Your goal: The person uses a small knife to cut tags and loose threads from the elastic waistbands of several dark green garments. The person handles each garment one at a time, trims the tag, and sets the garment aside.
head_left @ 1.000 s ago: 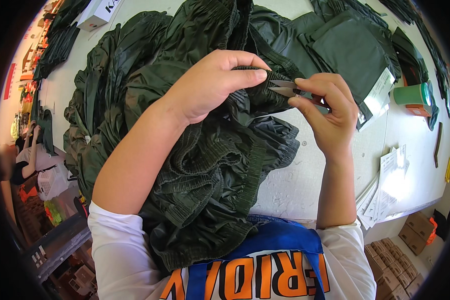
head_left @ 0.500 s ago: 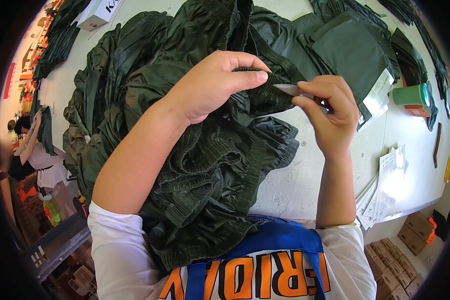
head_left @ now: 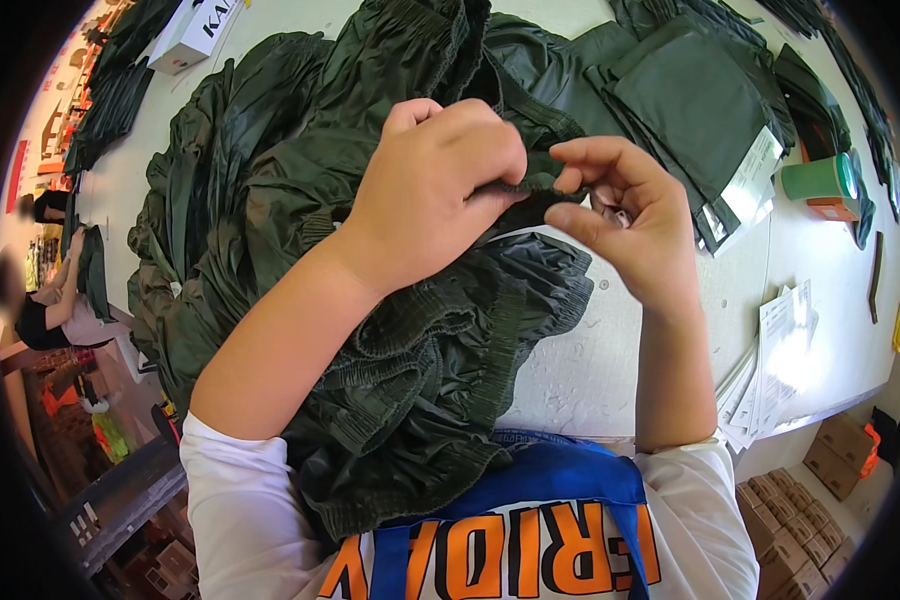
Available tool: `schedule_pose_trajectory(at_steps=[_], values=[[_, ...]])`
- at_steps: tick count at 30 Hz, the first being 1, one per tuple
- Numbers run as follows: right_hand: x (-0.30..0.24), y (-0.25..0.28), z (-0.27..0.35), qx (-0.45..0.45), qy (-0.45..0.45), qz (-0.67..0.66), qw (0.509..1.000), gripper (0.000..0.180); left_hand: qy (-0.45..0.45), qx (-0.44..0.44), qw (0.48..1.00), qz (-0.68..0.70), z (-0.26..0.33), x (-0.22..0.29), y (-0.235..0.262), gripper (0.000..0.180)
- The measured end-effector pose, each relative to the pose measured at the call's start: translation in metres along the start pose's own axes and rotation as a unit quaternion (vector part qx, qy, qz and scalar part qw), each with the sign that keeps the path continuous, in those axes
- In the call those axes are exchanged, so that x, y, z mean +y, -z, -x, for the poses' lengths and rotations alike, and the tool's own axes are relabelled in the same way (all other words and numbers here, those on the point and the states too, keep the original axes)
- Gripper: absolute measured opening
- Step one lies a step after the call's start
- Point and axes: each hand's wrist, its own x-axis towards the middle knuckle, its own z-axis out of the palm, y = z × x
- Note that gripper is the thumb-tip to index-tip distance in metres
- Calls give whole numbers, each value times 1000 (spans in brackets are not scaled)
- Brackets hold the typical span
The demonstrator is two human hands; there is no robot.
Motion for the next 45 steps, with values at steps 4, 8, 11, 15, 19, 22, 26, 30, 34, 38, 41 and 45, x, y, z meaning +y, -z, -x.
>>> schedule_pose_trajectory(at_steps=[4, 8, 11, 15, 19, 22, 26, 30, 34, 38, 41, 45], values=[[0, -12, 15, 29, 15, -64, 997, 44, -95, 61, 994, 1, 8, -5, -9, 35], [5, -11, 23, 27, 8, -148, 989, 49, -145, 65, 987, 37, 12, -9, -10, 38], [5, 5, 18, 63, 43, -206, 976, 41, -178, 76, 980, 52, 12, -11, -12, 39], [-1, 17, 16, 21, 39, 6, 999, 34, -186, 66, 977, 77, 12, -8, -13, 37], [1, -1, 12, -17, 138, 89, 986, 21, -187, 63, 978, 70, 12, -7, -15, 36], [12, -4, 14, -12, 40, -52, 998, 10, -202, 53, 975, 71, 13, -10, -16, 33], [10, -1, 13, 71, -57, -212, 973, 8, -222, 37, 972, 70, 14, -9, -16, 30], [14, 8, 6, 15, 84, -18, 996, 18, -237, 49, 968, 63, 15, -12, -17, 12], [15, 7, 2, -109, 105, -47, 987, 24, -182, 62, 976, 105, 17, -12, -18, 24], [21, -2, 2, -90, 125, -40, 987, 16, -151, 81, 979, 112, 18, -8, -20, 37], [24, -8, 2, -51, 168, -33, 984, 8, -151, 96, 978, 110, 19, -10, -22, 40], [29, -17, 4, -37, 75, -98, 992, 9, -151, 74, 984, 56, 20, -9, -18, 45]])
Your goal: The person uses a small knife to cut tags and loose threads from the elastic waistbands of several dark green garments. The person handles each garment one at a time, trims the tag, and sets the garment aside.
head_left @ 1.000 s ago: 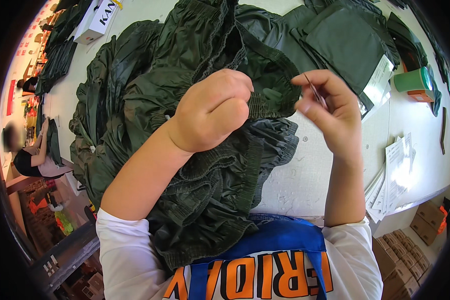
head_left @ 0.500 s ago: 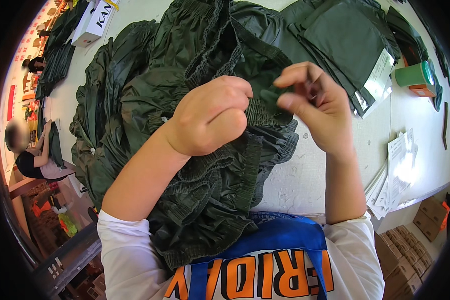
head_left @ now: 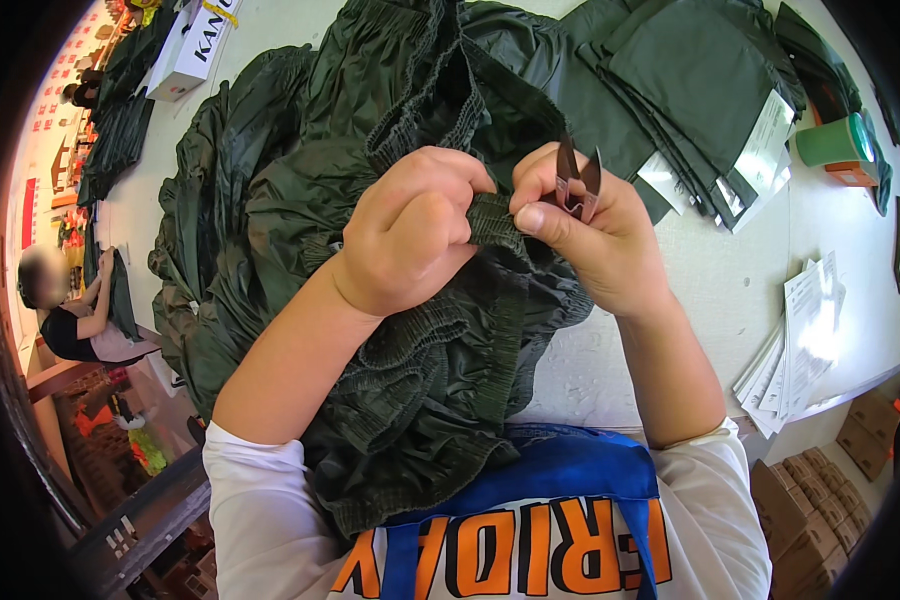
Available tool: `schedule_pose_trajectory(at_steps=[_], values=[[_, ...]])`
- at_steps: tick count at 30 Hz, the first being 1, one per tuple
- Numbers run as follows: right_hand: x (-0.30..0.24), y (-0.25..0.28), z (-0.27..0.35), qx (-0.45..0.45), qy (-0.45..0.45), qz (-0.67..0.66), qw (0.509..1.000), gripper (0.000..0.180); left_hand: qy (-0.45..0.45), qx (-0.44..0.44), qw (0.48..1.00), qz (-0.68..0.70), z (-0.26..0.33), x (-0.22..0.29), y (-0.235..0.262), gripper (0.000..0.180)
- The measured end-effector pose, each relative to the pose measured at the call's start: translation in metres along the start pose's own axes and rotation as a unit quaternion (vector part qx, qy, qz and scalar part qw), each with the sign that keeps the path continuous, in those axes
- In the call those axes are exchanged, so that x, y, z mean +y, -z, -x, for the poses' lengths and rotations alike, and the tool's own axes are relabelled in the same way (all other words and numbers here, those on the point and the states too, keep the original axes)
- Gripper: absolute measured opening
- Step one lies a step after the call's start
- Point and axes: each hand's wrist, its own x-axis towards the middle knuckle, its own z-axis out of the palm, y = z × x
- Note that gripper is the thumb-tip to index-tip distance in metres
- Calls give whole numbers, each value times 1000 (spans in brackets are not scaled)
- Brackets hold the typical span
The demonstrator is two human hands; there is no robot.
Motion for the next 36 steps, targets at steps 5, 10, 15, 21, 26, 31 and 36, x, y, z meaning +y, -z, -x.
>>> schedule_pose_trajectory(at_steps=[5, 10, 15, 21, 26, 31, 36], values=[[-9, -2, 6, 112, -106, -153, 976, 11, -11, 8, 1000, -5, 0, -2, -1, 47], [-11, 16, 28, 135, -45, -97, 985, 22, -9, 8, 1000, -16, 1, 0, 0, 48], [-4, 14, 44, 134, -63, 75, 986, 25, -19, 8, 1000, -12, 0, -2, -3, 48], [-10, 6, 40, 124, -72, 60, 988, 26, -20, 8, 1000, -8, 2, -1, -3, 47], [-8, 3, 39, 121, -51, 77, 988, 24, -28, -7, 1000, -6, 0, -2, -1, 46], [-3, 4, 42, 145, -65, 21, 987, 23, -33, -3, 999, -2, 1, -3, -1, 46], [-8, 12, 46, 103, -71, 30, 992, 25, -31, -12, 999, -6, 2, -2, 0, 47]])
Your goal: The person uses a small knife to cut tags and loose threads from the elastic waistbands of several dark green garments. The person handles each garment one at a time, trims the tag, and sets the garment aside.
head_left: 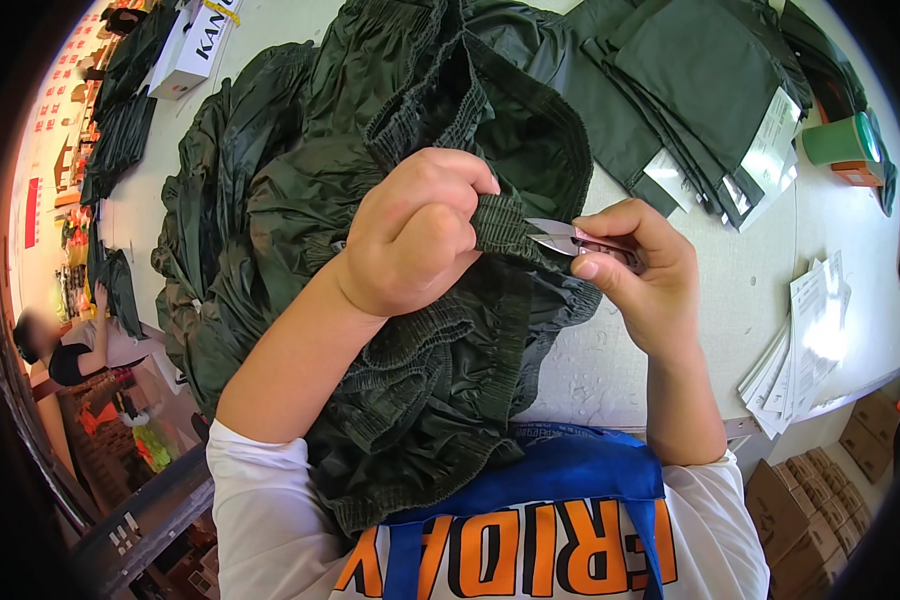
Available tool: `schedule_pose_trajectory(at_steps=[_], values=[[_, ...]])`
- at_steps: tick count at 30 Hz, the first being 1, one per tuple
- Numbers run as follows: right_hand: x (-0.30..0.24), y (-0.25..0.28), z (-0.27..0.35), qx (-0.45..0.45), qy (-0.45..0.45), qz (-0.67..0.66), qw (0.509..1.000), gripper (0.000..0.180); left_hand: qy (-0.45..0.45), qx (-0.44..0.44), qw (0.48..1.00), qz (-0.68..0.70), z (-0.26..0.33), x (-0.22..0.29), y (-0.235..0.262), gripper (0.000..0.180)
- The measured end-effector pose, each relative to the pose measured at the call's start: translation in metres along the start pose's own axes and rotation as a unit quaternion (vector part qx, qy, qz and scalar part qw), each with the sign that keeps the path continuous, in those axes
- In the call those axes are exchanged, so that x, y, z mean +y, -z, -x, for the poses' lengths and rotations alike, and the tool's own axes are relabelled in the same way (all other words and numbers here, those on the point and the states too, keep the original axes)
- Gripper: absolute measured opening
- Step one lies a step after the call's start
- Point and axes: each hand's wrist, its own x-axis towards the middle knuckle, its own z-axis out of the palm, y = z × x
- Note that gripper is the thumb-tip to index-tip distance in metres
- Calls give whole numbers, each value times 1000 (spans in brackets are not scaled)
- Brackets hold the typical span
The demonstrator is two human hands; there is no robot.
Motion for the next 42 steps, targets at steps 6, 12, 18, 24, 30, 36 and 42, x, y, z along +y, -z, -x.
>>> schedule_pose_trajectory(at_steps=[6, 12, 18, 24, 30, 36, 42], values=[[-8, 0, -6, -28, -2, 24, 999, 23, -16, 36, 999, 33, 3, -2, -6, 34], [-2, 1, -5, 3, -5, 0, 1000, 22, -12, 43, 999, 23, 2, -1, -6, 34], [-4, 10, 0, -46, -25, -14, 999, 27, -16, 54, 998, 31, 2, -4, -9, 33], [-9, 8, -6, -71, -32, -12, 997, 26, -20, 45, 998, 36, 2, -3, -7, 33], [-7, 8, -5, -47, 0, 24, 999, 23, 3, 11, 1000, 27, -1, 0, -2, 43], [-14, 9, -2, -46, -6, 34, 998, 23, 0, 7, 1000, 22, 1, -1, -2, 43], [-26, 8, -9, -73, -16, 112, 991, 22, -8, 36, 999, 30, -1, 0, -6, 32]])
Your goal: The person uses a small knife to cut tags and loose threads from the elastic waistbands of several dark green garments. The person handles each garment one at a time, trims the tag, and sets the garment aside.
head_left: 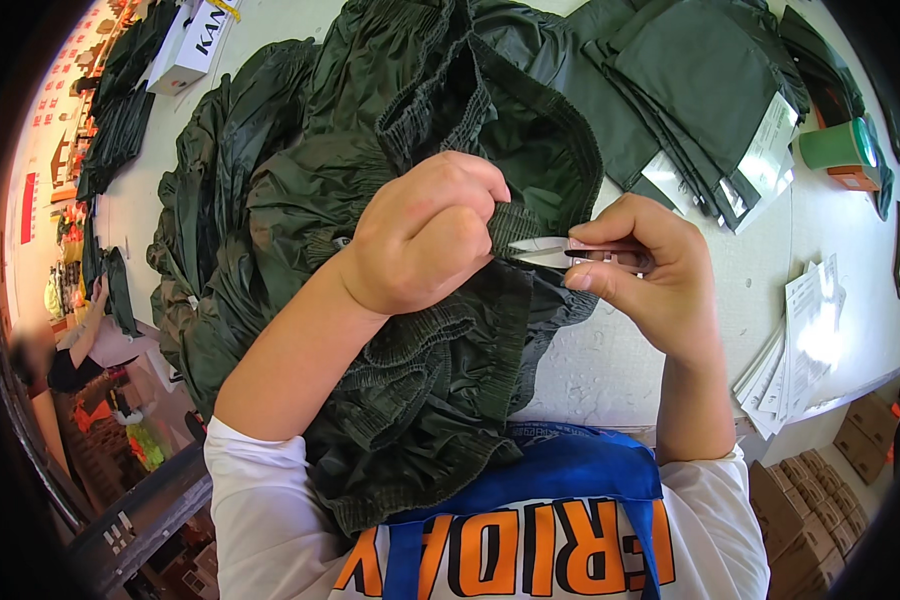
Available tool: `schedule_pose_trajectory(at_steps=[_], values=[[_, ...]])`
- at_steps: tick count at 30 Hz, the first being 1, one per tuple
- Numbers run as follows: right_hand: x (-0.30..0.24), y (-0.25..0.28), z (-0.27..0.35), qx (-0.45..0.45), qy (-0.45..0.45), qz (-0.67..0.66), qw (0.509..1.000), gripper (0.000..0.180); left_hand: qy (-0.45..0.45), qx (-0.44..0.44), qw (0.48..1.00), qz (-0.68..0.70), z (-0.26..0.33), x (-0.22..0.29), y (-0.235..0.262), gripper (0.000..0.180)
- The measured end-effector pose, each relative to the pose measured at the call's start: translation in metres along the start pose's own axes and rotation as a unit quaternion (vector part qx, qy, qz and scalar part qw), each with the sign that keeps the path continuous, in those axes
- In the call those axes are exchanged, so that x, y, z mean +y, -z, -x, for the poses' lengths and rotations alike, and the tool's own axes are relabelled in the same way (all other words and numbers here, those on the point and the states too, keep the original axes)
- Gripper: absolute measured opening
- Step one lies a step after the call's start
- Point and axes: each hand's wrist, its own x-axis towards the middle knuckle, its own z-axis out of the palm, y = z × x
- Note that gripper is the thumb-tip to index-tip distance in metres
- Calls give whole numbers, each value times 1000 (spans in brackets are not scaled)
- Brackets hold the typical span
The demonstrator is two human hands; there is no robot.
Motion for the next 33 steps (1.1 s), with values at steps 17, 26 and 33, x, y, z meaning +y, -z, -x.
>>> schedule_pose_trajectory(at_steps=[17, 26, 33], values=[[32, 5, -5, 75, -32, -184, 980, 26, -33, -32, 998, -31, -1, 1, 9, 42], [37, 9, -10, 78, 34, -125, 989, 35, 14, -63, 998, 8, -10, 9, 11, 41], [49, 8, -18, 117, 173, 195, 958, 21, 34, -101, 994, 32, -11, 12, 12, 27]])
